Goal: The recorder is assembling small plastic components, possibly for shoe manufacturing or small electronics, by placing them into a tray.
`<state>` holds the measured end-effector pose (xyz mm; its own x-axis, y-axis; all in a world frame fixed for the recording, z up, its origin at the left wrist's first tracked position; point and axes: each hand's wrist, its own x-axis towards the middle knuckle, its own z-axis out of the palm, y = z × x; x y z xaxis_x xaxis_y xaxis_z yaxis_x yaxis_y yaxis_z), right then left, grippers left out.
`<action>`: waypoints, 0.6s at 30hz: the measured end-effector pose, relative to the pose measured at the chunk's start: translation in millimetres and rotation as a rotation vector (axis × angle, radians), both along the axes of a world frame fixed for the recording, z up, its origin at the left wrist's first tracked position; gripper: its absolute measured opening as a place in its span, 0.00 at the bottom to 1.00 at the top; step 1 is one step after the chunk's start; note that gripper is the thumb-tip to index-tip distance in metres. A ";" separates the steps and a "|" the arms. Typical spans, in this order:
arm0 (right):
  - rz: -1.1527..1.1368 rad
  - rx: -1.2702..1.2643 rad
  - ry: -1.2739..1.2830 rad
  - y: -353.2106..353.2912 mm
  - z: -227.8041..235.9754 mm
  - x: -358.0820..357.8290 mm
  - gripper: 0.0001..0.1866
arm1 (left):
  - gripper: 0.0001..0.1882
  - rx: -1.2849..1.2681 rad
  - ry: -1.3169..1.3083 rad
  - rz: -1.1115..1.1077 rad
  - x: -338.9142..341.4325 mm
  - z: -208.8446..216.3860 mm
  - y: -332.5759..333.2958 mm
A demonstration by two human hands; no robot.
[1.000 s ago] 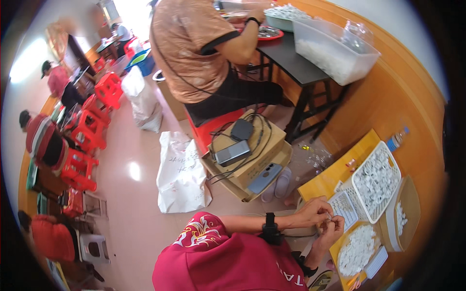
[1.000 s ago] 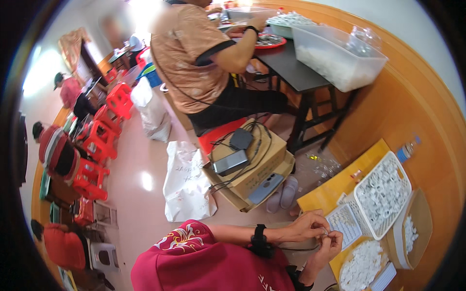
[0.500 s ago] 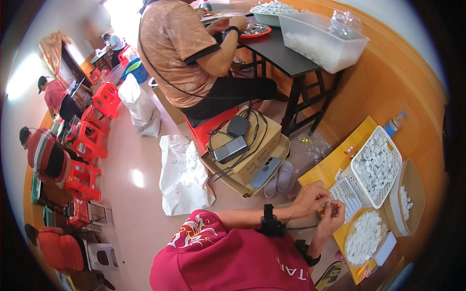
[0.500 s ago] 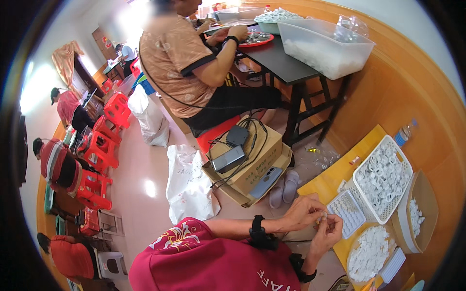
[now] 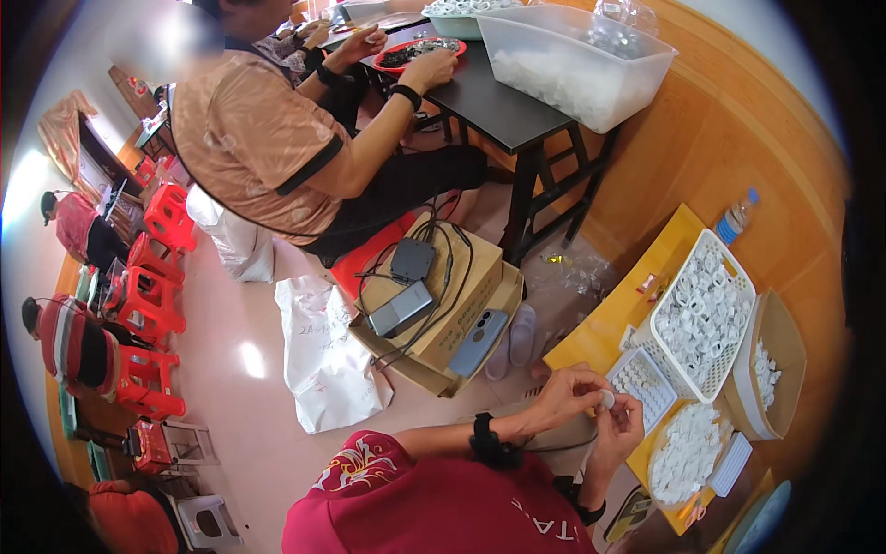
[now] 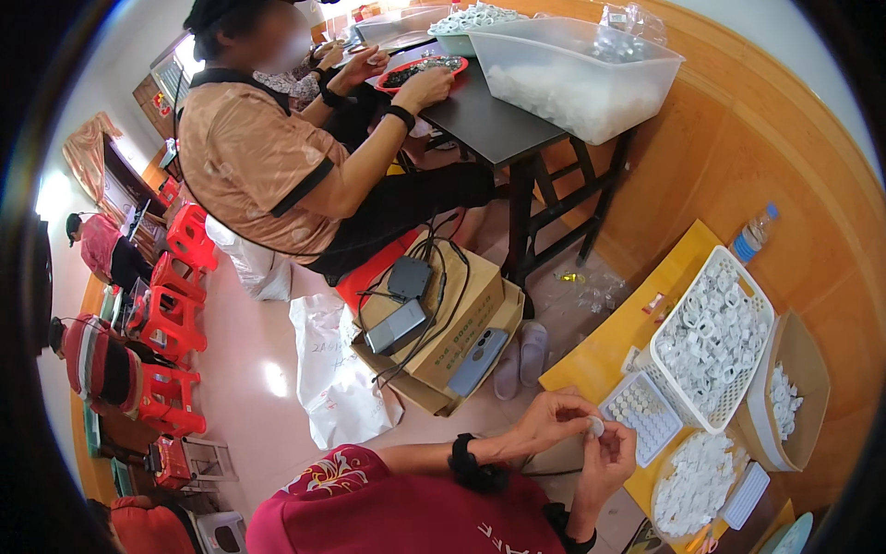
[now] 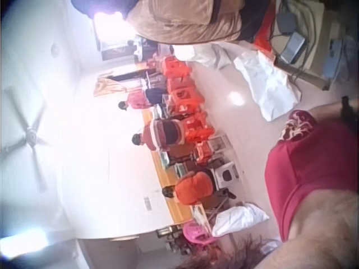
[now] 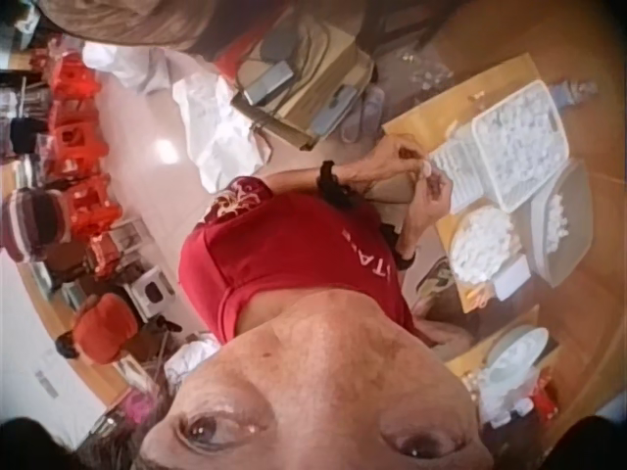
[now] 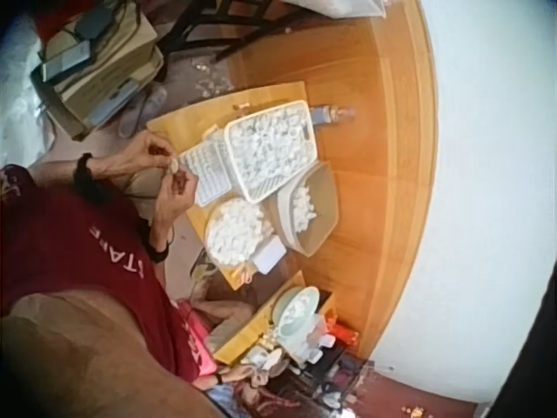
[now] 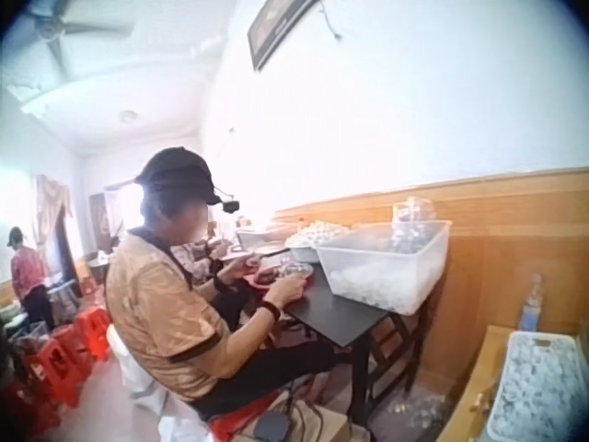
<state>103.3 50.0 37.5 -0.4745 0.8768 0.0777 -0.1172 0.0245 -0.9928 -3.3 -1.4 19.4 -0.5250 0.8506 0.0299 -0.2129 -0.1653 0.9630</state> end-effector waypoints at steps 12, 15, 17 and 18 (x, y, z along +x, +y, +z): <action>-0.048 0.241 -0.204 12.9 -5.2 -8.2 0.10 | 0.16 -0.060 0.354 -0.098 -25.5 4.1 -6.5; -0.035 0.233 -0.214 13.1 -1.6 -11.9 0.09 | 0.16 -0.083 0.372 -0.090 -26.7 1.2 -7.4; -0.027 0.257 -0.229 12.3 1.2 -13.4 0.09 | 0.16 -0.067 0.223 -0.118 -25.8 -4.9 -5.3; -0.022 0.245 -0.234 11.9 2.3 -13.5 0.09 | 0.15 -0.050 0.073 -0.139 -25.9 -8.4 -4.9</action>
<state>89.8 61.9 39.8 -0.4857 0.8557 0.1789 0.1160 0.2659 -0.9570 -29.3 -6.3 11.0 -0.4004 0.9161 0.0196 -0.1599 -0.0909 0.9829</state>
